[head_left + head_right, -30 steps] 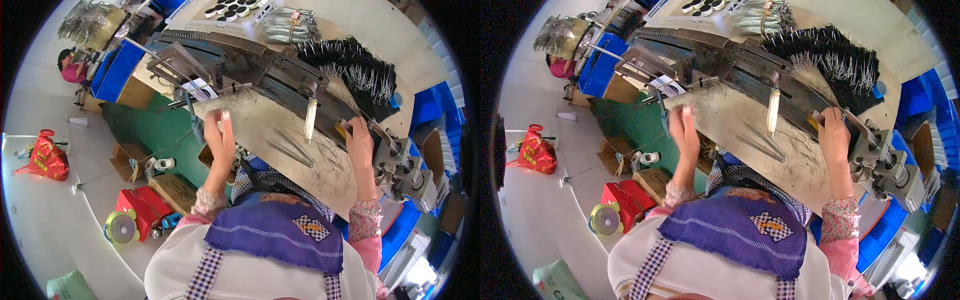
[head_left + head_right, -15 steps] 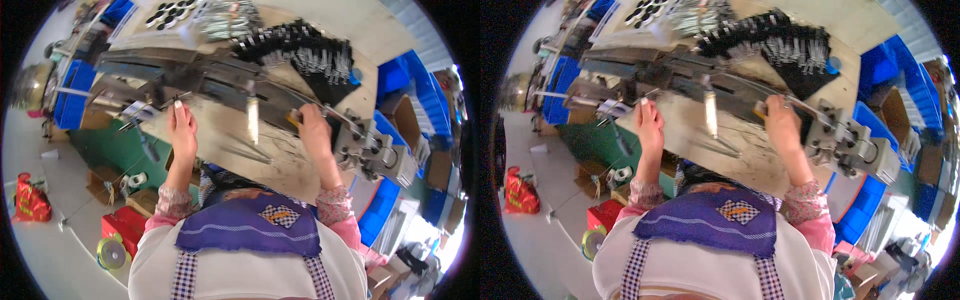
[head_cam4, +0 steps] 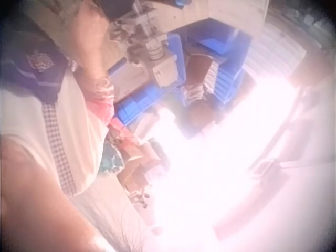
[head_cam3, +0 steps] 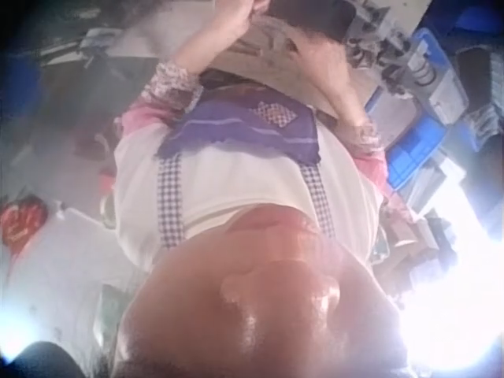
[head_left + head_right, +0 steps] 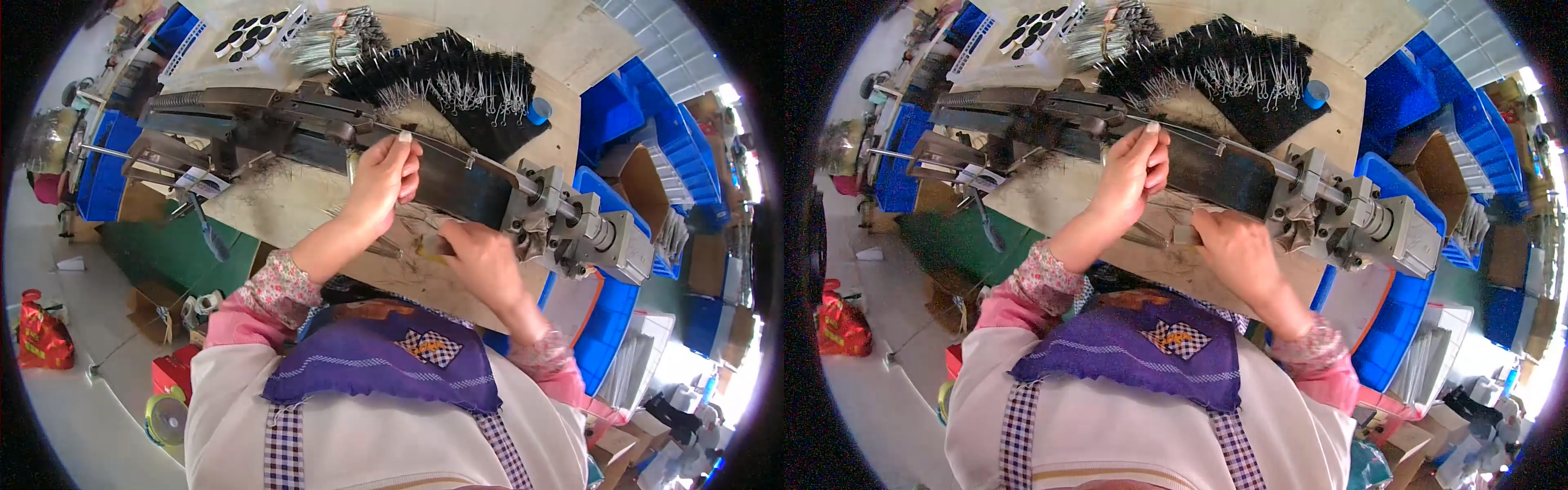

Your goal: Manually inserting bristles into a plastic handle and securing them using a mechanical press.

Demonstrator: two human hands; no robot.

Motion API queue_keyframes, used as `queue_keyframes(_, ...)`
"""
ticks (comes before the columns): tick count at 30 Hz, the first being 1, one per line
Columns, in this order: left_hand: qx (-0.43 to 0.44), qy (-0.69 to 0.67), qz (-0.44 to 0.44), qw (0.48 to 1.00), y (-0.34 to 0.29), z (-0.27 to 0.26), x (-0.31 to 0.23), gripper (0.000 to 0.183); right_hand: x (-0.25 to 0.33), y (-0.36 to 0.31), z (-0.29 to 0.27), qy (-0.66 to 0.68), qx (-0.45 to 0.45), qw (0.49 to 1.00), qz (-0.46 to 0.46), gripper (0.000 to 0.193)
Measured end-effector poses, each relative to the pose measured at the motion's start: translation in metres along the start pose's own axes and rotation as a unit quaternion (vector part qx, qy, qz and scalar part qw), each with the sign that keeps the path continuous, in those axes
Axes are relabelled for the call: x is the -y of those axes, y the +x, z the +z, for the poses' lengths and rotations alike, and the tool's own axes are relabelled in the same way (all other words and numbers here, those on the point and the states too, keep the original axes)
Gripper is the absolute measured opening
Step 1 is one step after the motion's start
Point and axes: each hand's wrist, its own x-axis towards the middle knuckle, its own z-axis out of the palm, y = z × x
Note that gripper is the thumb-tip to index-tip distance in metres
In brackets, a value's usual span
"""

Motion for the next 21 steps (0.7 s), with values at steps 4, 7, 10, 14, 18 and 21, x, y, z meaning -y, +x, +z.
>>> queue_keyframes(4,-0.04,0.024,0.066,0.997,-0.002,-0.007,0.0,0.022,0.001,0.078,-0.056,0.011,-0.152,0.987,-0.042,0.01)
queue_keyframes(7,-0.016,0.019,0.057,0.998,-0.002,-0.002,0.002,0.021,-0.031,0.128,-0.026,-0.039,-0.117,0.989,-0.086,0.015)
queue_keyframes(10,-0.018,0.014,0.062,0.998,0.003,-0.002,0.003,0.022,-0.03,0.14,-0.005,0.129,0.074,0.988,-0.029,0.023)
queue_keyframes(14,-0.023,-0.006,0.047,0.999,-0.003,-0.003,0.004,0.022,-0.024,0.136,-0.031,0.236,0.178,0.952,0.076,0.02)
queue_keyframes(18,-0.008,0.005,0.06,0.998,0.001,-0.01,0.006,0.028,-0.028,0.142,-0.041,0.356,0.187,0.905,0.139,0.021)
queue_keyframes(21,0.045,0.009,0.046,0.998,0.004,-0.01,0.009,0.042,-0.035,0.15,-0.044,0.4,0.237,0.862,0.203,0.021)
